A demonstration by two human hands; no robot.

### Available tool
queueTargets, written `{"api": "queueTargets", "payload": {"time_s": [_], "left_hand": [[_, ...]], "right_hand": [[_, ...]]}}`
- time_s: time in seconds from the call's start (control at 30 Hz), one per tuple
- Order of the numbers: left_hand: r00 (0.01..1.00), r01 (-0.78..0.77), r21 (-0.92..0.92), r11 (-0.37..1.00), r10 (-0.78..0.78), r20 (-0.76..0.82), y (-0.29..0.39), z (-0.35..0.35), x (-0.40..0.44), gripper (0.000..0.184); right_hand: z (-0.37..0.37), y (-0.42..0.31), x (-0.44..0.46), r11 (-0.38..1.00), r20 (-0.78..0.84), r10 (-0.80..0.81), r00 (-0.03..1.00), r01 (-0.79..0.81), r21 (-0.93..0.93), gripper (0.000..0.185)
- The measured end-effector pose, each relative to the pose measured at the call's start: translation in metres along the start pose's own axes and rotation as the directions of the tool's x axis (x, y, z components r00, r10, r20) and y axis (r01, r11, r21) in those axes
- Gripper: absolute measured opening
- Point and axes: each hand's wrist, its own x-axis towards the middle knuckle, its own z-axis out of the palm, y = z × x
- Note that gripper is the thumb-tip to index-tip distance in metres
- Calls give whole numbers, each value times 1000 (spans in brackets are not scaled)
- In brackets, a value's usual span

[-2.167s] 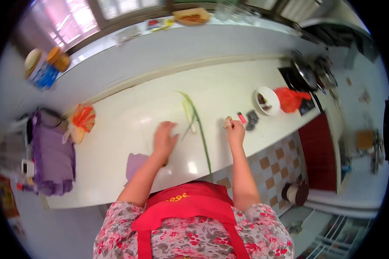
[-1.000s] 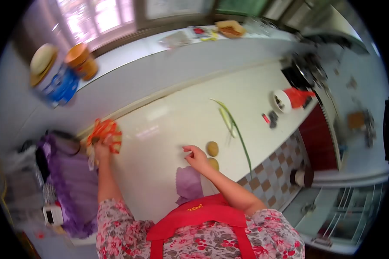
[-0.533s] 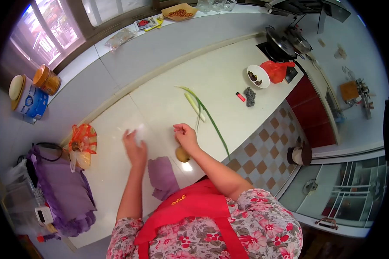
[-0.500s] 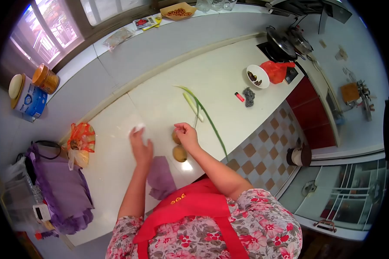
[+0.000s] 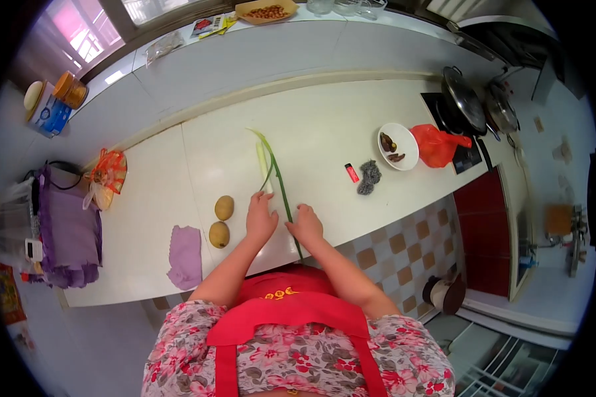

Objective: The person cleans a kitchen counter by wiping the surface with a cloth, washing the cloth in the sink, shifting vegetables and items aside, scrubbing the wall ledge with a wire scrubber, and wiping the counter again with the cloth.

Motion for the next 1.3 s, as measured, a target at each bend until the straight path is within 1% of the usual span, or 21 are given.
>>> {"api": "queueTargets", "payload": {"time_s": [0.1,0.17,0.2,0.27,0.33,0.37,0.5,0.57,0.7,0.77,0.8,0.87,0.9,0.93,0.97,1.0,1.03,1.1,1.13,1.23,1.3], "left_hand": [[994,91,10,996,-90,-62,-4,2,12,43],[986,140,3,990,-139,-94,-10,7,29,42],[976,198,31,980,-194,-101,-12,13,39,42],[960,261,54,964,-253,-122,-11,23,56,44],[930,367,153,918,-363,-55,-3,30,72,53],[909,413,158,897,-416,-19,3,32,77,65],[896,441,251,862,-441,-58,17,42,88,66],[879,477,224,850,-466,-103,15,46,94,63],[856,516,203,832,-510,-85,-12,57,110,59],[828,560,73,825,-558,-56,-14,53,115,42],[825,565,71,822,-562,-60,-12,48,114,42],[825,559,-210,802,-564,41,-10,34,113,37],[862,486,-252,837,-507,-23,-19,39,112,38],[884,414,-285,864,-457,-100,-29,43,112,39],[869,429,-397,811,-491,-65,-27,32,110,42],[857,433,-503,748,-515,-28,-25,18,108,45],[836,440,-509,740,-545,-70,-23,-2,102,45],[847,384,-613,690,-527,-63,-15,-45,94,45],[836,380,-616,690,-541,-90,-16,-69,89,45],[842,323,-542,776,-497,-209,-37,-134,72,44],[798,172,-123,977,-212,-564,-59,-174,53,42]], "right_hand": [[3,5,13,995,22,41,999,-43,91,52],[0,8,23,994,139,70,988,-81,70,42],[1,8,26,995,146,60,987,-71,70,42],[5,8,31,998,225,68,972,-68,-10,29],[14,8,32,999,205,37,978,-38,-1,26],[18,9,33,1000,182,17,983,-19,10,22],[23,1,31,996,157,-41,987,27,90,20],[23,-6,28,979,124,-149,981,129,155,18],[18,-14,25,972,148,-174,973,146,183,21],[13,-17,26,965,159,-147,976,106,241,28],[9,-16,25,965,163,-152,975,110,239,28],[-1,-13,29,924,109,-163,981,113,365,37],[8,-4,38,906,74,-167,983,124,404,35],[16,9,46,816,75,-145,987,76,573,35],[20,14,53,696,95,-123,988,18,718,35],[5,4,53,629,201,-107,974,-90,772,36],[-14,-13,48,558,307,-92,947,-206,804,37],[-19,-35,46,554,359,-219,907,-187,811,39],[-18,-47,44,539,386,-298,873,-180,823,41],[-12,-91,34,556,373,-384,845,-111,824,40],[-3,-117,29,555,357,-426,831,-72,829,39]]}}
